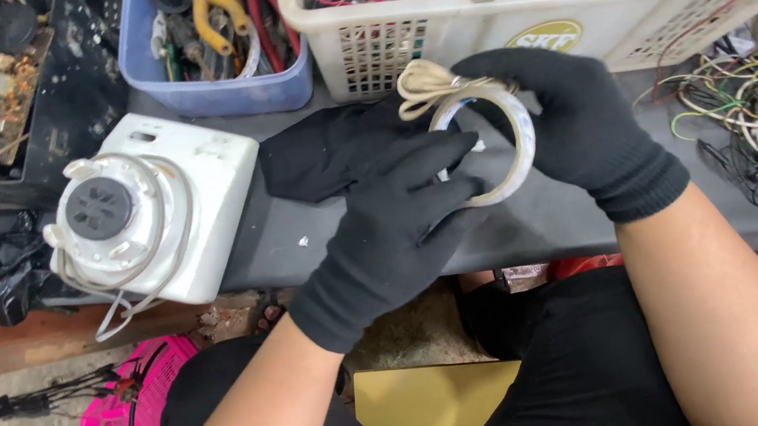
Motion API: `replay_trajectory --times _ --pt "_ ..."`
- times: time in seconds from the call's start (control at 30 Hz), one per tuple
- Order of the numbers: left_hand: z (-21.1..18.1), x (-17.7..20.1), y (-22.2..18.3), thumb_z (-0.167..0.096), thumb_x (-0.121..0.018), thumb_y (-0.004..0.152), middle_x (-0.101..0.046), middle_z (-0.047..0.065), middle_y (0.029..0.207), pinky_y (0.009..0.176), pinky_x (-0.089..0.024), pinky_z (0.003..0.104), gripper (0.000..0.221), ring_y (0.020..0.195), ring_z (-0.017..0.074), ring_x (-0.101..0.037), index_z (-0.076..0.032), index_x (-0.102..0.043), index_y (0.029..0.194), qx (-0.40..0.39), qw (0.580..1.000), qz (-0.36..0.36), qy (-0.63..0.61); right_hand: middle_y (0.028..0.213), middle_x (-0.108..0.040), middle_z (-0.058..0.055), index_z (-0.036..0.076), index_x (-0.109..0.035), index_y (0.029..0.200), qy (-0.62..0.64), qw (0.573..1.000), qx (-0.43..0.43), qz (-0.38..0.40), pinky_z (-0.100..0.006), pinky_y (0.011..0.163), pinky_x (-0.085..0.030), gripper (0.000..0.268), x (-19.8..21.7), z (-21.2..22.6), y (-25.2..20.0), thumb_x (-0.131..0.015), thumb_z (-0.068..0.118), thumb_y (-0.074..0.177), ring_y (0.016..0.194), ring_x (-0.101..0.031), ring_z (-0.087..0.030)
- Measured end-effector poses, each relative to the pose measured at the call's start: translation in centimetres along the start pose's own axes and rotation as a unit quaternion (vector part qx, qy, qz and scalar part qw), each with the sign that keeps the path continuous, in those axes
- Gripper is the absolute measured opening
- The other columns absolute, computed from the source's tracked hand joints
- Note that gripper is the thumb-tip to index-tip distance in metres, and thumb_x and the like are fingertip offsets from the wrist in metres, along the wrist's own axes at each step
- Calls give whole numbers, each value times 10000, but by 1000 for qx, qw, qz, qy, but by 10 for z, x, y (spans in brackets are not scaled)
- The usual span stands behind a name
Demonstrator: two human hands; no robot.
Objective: Securing a bundle of wires with tape and organizing various electronic components on a repair workbench.
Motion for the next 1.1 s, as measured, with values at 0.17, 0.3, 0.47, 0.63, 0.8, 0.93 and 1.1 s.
replay_trajectory --times 0.17,0.3,0.47,0.63,0.8,0.93,1.1 --pt "4 -26 17 -209 -685 1002 -603 161 1368 1058 -528 524 185 1234 380 -630 -97 -703 1148 -28 981 68 181 1248 -709 -252 -62 -698 1259 -58 994 84 -24 -485 1017 -556 229 39 -6 -7 -707 -10 1036 1153 -695 -381" --pt "30 -55 28 -193 -757 972 -609 90 1360 1125 -520 421 241 1276 270 -643 -129 -714 1200 32 994 23 98 1219 -719 -250 -81 -724 1247 -139 975 154 -80 -537 1013 -554 170 66 -14 -7 -631 -134 1114 1127 -679 -436" --pt "55 -99 49 -270 -727 958 -647 99 1388 1121 -543 365 298 1285 233 -671 -140 -702 1226 82 995 13 59 1166 -718 -265 -96 -728 1219 -162 964 182 -103 -525 992 -472 134 92 -34 3 -624 -75 1137 1091 -646 -452" --pt "59 -119 66 -205 -729 963 -706 96 1199 1059 -559 378 196 1160 241 -699 -76 -720 1110 41 997 -26 56 1060 -747 -240 -70 -745 1095 -149 952 243 -114 -530 1015 -442 111 100 -60 10 -679 19 1106 1000 -697 -431" --pt "49 -122 72 -212 -677 990 -756 77 992 853 -581 378 172 948 252 -731 -51 -721 1032 7 992 -33 119 1092 -759 -229 -50 -746 1125 -148 957 221 -118 -525 909 -486 130 97 -59 16 -669 23 1050 1000 -706 -421" --pt "28 -114 73 -216 -601 1031 -713 88 868 714 -517 391 191 801 264 -672 -52 -687 987 2 988 -25 155 1146 -765 -229 -38 -750 1127 -128 961 212 -124 -525 944 -495 140 95 -58 16 -650 34 1059 1061 -724 -417" --pt "38 -118 63 -189 -602 1033 -628 114 739 627 -453 410 195 712 280 -607 -48 -659 910 30 982 12 186 1187 -745 -230 -54 -735 1161 -102 972 189 -95 -522 941 -581 136 91 -61 16 -658 -113 1066 1094 -723 -416"
Point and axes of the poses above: each hand's wrist, its own y-axis towards the middle knuckle, its own x-axis out of the back of the hand, z = x × y, the point moved 7 cm from there along y, towards the middle knuckle
